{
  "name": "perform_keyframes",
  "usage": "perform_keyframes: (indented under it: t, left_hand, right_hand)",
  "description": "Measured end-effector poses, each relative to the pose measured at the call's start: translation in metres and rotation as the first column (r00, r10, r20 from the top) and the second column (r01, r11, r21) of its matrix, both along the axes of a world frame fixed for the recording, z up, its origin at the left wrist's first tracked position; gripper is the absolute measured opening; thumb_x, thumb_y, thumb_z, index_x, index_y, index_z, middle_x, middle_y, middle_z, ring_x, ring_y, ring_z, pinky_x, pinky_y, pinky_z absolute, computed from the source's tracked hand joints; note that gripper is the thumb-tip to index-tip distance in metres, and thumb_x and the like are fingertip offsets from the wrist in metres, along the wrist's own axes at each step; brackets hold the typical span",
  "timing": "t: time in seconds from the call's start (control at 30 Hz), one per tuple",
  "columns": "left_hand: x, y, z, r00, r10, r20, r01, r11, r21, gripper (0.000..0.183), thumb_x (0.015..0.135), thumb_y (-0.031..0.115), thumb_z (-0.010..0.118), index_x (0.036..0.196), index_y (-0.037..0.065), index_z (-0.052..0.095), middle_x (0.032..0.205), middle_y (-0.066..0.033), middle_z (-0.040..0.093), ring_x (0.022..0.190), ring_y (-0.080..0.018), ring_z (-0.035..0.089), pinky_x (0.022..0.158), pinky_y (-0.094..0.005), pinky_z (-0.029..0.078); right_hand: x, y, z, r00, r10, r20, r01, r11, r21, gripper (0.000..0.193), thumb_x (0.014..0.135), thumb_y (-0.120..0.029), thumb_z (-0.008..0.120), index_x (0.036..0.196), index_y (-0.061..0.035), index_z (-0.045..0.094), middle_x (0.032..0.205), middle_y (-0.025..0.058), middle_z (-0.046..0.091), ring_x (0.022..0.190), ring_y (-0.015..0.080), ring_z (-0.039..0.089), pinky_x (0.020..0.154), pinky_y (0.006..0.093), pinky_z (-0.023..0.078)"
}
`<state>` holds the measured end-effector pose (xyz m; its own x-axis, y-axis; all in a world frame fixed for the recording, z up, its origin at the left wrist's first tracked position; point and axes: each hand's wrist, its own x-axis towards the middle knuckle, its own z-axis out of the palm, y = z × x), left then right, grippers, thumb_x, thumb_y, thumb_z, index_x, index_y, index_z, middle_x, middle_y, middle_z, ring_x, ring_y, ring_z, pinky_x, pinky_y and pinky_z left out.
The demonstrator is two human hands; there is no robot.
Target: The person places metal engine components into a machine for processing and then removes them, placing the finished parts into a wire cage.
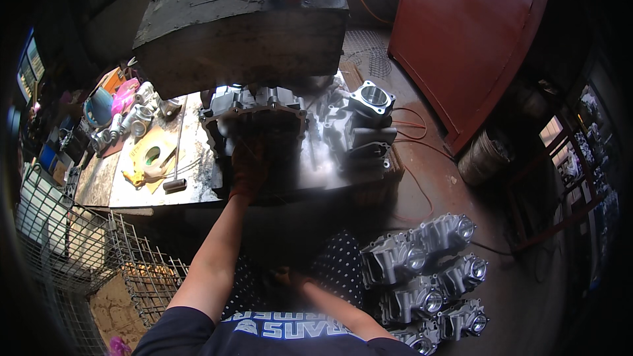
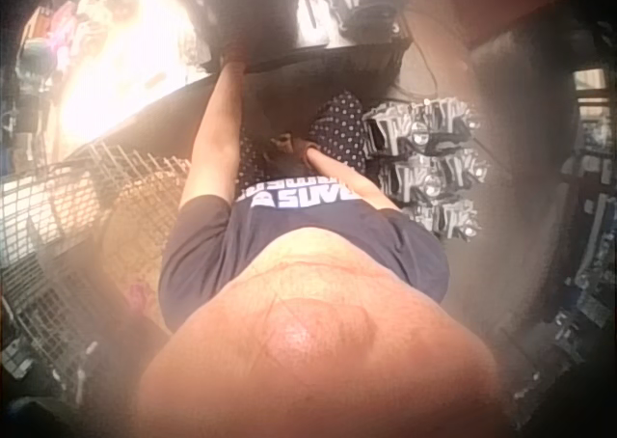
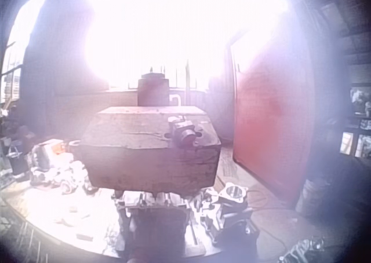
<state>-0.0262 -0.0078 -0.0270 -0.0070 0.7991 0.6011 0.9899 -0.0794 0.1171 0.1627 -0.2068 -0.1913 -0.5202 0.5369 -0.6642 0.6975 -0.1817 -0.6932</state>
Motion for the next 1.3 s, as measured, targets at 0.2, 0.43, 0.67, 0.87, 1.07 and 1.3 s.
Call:
perform_keyframes:
  t: [0.2,0.43,0.67,0.87,1.07,1.3]
  left_hand:
    - [-0.003,0.006,-0.014,0.998,0.014,-0.063,-0.009,0.997,0.076,0.047,0.086,0.022,0.051,0.131,0.008,0.048,0.132,-0.0178,0.049,0.126,-0.0342,0.042,0.11,-0.0476,0.025]
    - [-0.004,0.009,-0.018,1.0,-0.007,-0.028,0.009,0.998,0.063,0.041,0.089,0.02,0.047,0.127,0.007,0.052,0.131,-0.0201,0.049,0.123,-0.0349,0.045,0.109,-0.0474,0.028]
    - [-0.016,0.012,-0.031,0.882,0.187,-0.432,-0.152,0.982,0.115,0.044,0.09,0.018,0.045,0.132,0.006,0.045,0.127,-0.0177,0.052,0.119,-0.0296,0.049,0.108,-0.0459,0.03]
    - [0.001,0.002,-0.004,0.988,-0.016,-0.153,0.034,0.993,0.112,0.048,0.086,0.016,0.047,0.133,0.007,0.044,0.125,-0.0153,0.053,0.111,-0.0275,0.052,0.107,-0.0453,0.031]
    - [-0.001,0.006,-0.004,0.997,-0.012,-0.076,0.016,0.999,0.049,0.058,0.08,0.026,0.06,0.132,0.007,0.045,0.119,-0.0139,0.055,0.115,-0.029,0.05,0.108,-0.0446,0.029]
    - [-0.002,0.005,-0.009,0.999,-0.046,-0.027,0.048,0.993,0.11,0.051,0.075,0.018,0.059,0.125,0.01,0.051,0.12,-0.0122,0.054,0.115,-0.0297,0.049,0.106,-0.045,0.03]
  right_hand:
    - [-0.003,-0.003,-0.005,0.999,-0.009,0.052,0.006,0.997,0.074,0.05,0.091,-0.029,0.057,0.134,-0.0043,0.047,0.124,0.0181,0.058,0.112,0.0254,0.057,0.096,0.0339,0.044]
    - [-0.004,-0.006,-0.024,0.989,0.078,0.124,-0.101,0.977,0.191,0.05,0.092,-0.035,0.054,0.133,-0.0075,0.049,0.123,0.0183,0.058,0.111,0.025,0.058,0.095,0.0344,0.044]
    - [-0.002,-0.01,-0.024,0.993,0.043,0.108,-0.065,0.976,0.208,0.048,0.093,-0.042,0.049,0.13,-0.0107,0.053,0.123,0.0166,0.059,0.112,0.0261,0.057,0.097,0.0353,0.043]
    - [0.003,-0.011,-0.065,0.99,0.125,0.057,-0.135,0.961,0.241,0.049,0.093,-0.045,0.048,0.128,-0.0117,0.055,0.123,0.0146,0.059,0.113,0.0248,0.057,0.097,0.0344,0.043]
    - [-0.004,-0.008,-0.074,0.989,0.109,0.1,-0.127,0.971,0.202,0.049,0.092,-0.045,0.049,0.129,-0.0128,0.054,0.123,0.0143,0.059,0.114,0.0247,0.056,0.098,0.0335,0.041]
    - [-0.006,-0.004,-0.039,0.984,0.085,0.159,-0.107,0.986,0.129,0.051,0.093,-0.048,0.045,0.131,-0.0144,0.052,0.128,0.0128,0.056,0.119,0.0253,0.053,0.101,0.0338,0.038]
